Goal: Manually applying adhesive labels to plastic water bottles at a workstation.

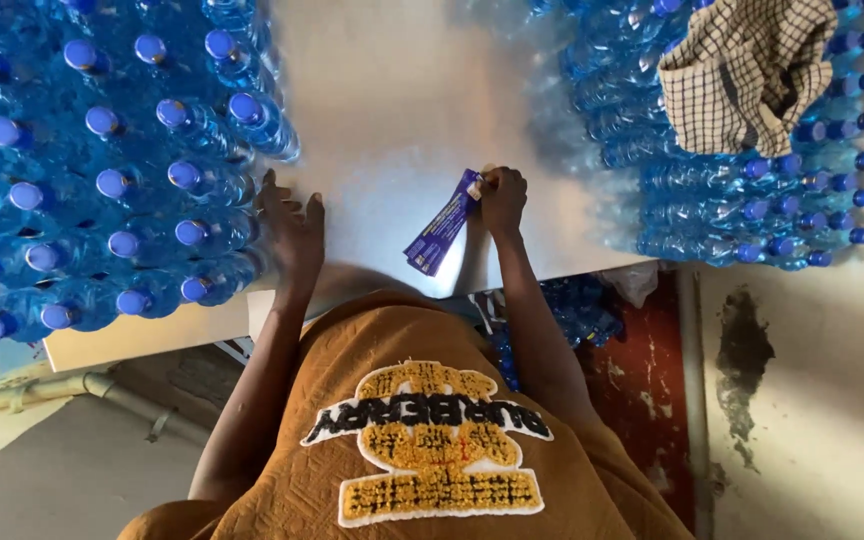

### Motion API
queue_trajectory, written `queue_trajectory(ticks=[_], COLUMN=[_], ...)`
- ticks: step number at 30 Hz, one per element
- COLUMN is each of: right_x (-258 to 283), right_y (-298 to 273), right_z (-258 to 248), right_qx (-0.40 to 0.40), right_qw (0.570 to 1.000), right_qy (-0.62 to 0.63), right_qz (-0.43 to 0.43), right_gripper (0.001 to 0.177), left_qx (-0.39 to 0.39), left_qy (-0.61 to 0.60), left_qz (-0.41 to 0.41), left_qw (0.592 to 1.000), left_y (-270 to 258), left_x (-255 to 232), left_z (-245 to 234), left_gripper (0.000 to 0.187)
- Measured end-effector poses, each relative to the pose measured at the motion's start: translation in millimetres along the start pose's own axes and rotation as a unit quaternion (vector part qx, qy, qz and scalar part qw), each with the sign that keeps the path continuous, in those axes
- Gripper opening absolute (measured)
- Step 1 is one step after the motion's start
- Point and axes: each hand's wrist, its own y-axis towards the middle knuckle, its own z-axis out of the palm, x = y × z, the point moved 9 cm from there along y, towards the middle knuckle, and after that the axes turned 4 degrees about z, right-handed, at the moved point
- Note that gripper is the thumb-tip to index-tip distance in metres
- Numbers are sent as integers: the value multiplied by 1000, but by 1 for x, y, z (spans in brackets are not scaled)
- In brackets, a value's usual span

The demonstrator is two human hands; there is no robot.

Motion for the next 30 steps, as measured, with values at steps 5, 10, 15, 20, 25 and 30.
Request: queue_trajectory(ticks=[5, 10, 15, 20, 25, 30], right_x=[30, 71, 118, 125, 121, 110], right_y=[-16, -46, -82, -103, -125, -138], right_z=[-35, -87, -153, -169, -188, -173], right_qx=[-33, -55, -91, -43, -60, -57], right_qw=[994, 979, 946, 905, 889, 866], right_qy=[77, 154, 279, 395, 436, 495], right_qz=[-68, -126, -137, -152, -124, 24], right_gripper=[12, 10, 18, 21, 28, 28], left_qx=[44, 152, 277, 519, 525, 410], left_qy=[-36, -72, -144, -165, -293, -298], left_qz=[26, 60, 180, 89, -22, 24], left_qw=[998, 984, 933, 834, 799, 862], left_y=[-1, 8, 15, -12, -31, -28], left_x=[-6, -70, -151, -163, -158, -168], left_z=[17, 83, 176, 243, 243, 206], left_gripper=[58, 55, 21, 29, 22, 17])
